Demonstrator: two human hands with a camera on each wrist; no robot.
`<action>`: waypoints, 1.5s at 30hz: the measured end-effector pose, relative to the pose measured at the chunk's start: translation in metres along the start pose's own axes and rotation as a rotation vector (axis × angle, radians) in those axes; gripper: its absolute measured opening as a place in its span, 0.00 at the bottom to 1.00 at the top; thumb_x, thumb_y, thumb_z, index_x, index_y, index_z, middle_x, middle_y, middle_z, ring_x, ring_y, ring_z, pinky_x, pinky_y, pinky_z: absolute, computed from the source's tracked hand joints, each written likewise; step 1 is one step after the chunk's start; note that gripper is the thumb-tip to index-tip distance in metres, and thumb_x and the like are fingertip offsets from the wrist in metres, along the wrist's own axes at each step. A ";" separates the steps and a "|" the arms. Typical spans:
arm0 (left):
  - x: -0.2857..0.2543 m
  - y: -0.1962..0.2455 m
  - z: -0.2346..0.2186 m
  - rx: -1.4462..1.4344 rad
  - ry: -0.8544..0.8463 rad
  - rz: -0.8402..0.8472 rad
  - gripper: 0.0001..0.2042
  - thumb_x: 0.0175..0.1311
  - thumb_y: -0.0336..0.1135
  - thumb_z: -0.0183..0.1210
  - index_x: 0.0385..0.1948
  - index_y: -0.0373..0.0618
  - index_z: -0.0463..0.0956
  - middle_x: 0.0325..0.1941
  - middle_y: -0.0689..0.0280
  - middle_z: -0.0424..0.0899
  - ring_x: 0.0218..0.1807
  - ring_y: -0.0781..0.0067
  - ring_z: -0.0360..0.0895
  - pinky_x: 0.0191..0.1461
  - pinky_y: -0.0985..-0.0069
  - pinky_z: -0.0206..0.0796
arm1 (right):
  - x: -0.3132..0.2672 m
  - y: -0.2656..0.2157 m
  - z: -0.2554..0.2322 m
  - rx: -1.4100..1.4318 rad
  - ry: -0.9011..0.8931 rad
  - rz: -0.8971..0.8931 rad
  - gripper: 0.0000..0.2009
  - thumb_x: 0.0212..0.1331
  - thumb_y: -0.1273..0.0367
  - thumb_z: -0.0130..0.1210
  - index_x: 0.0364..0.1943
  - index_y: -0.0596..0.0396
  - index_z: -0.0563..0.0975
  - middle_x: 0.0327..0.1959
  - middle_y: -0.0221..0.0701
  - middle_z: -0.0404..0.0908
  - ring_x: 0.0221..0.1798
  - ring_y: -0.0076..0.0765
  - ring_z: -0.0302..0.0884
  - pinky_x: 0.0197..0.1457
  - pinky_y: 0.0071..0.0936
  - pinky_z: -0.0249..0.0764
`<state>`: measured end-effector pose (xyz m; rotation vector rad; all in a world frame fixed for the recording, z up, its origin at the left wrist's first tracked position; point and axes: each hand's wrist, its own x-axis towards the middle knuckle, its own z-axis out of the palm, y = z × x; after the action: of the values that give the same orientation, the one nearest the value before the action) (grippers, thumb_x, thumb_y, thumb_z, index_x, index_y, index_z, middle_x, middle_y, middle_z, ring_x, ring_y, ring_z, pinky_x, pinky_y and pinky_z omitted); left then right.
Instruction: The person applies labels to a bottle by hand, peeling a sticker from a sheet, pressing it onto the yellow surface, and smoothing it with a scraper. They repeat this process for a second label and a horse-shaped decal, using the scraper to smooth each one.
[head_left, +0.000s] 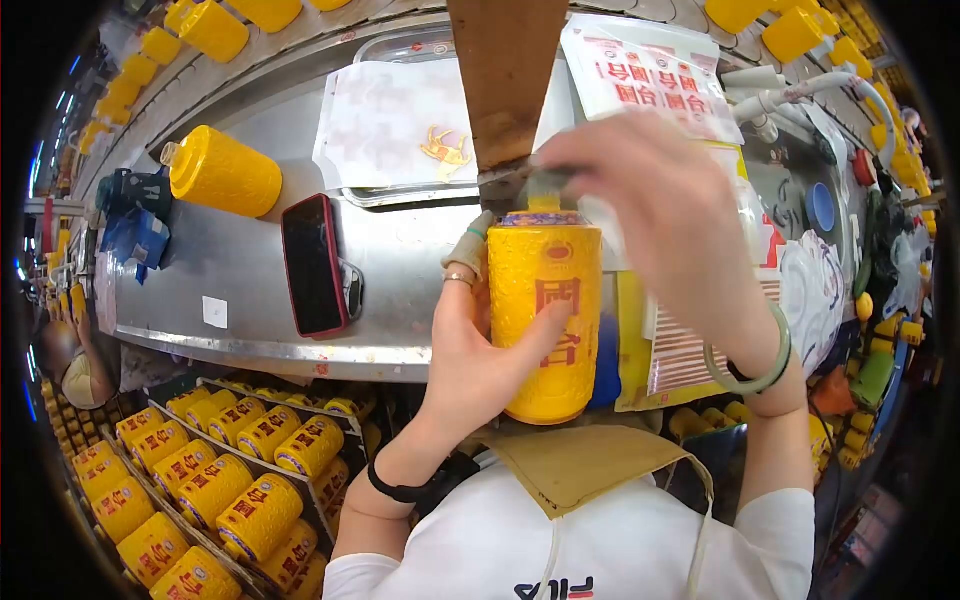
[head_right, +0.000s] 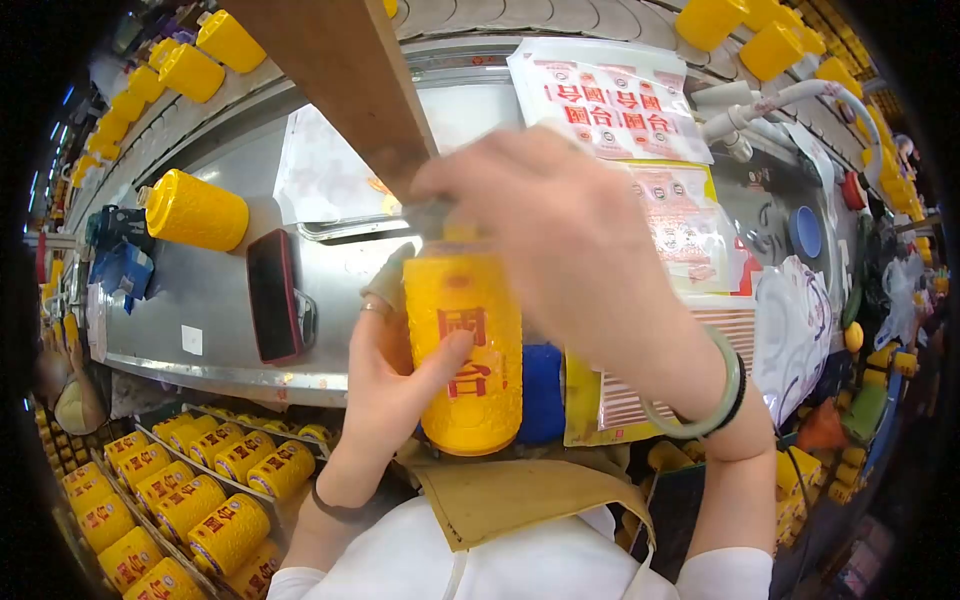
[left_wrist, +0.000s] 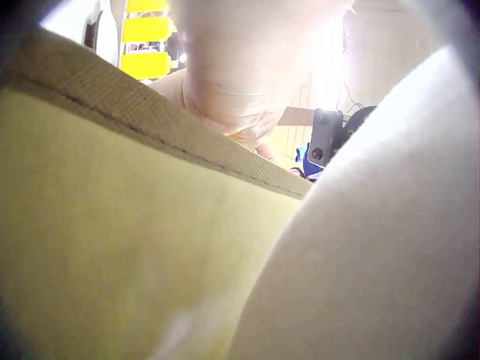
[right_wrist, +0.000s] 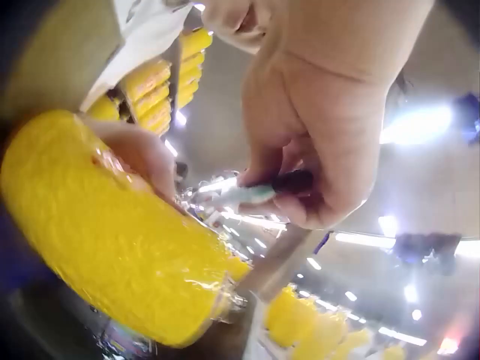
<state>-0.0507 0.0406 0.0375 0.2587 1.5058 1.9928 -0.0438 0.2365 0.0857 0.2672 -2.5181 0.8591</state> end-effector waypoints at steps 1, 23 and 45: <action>0.000 0.000 -0.002 -0.001 -0.003 -0.001 0.36 0.66 0.22 0.64 0.73 0.32 0.53 0.67 0.54 0.72 0.68 0.67 0.73 0.71 0.67 0.68 | -0.001 0.012 -0.007 -0.245 0.057 -0.080 0.12 0.58 0.84 0.55 0.45 0.63 0.82 0.36 0.36 0.82 0.40 0.42 0.78 0.44 0.28 0.75; 0.005 -0.011 -0.010 -0.098 0.032 0.049 0.32 0.71 0.25 0.62 0.74 0.33 0.57 0.67 0.54 0.75 0.68 0.67 0.74 0.71 0.68 0.68 | -0.081 -0.035 0.033 1.015 0.103 0.870 0.27 0.69 0.77 0.58 0.70 0.57 0.63 0.60 0.37 0.79 0.60 0.28 0.77 0.63 0.26 0.74; -0.017 -0.012 -0.019 -0.101 -0.078 0.019 0.36 0.70 0.23 0.61 0.76 0.32 0.49 0.76 0.52 0.64 0.75 0.63 0.66 0.76 0.65 0.62 | -0.112 -0.043 0.038 0.929 0.126 0.887 0.37 0.64 0.72 0.66 0.76 0.53 0.62 0.33 0.17 0.63 0.35 0.13 0.60 0.40 0.14 0.59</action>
<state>-0.0428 0.0171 0.0232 0.3061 1.3542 2.0428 0.0541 0.1826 0.0278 -0.6605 -1.8776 2.2533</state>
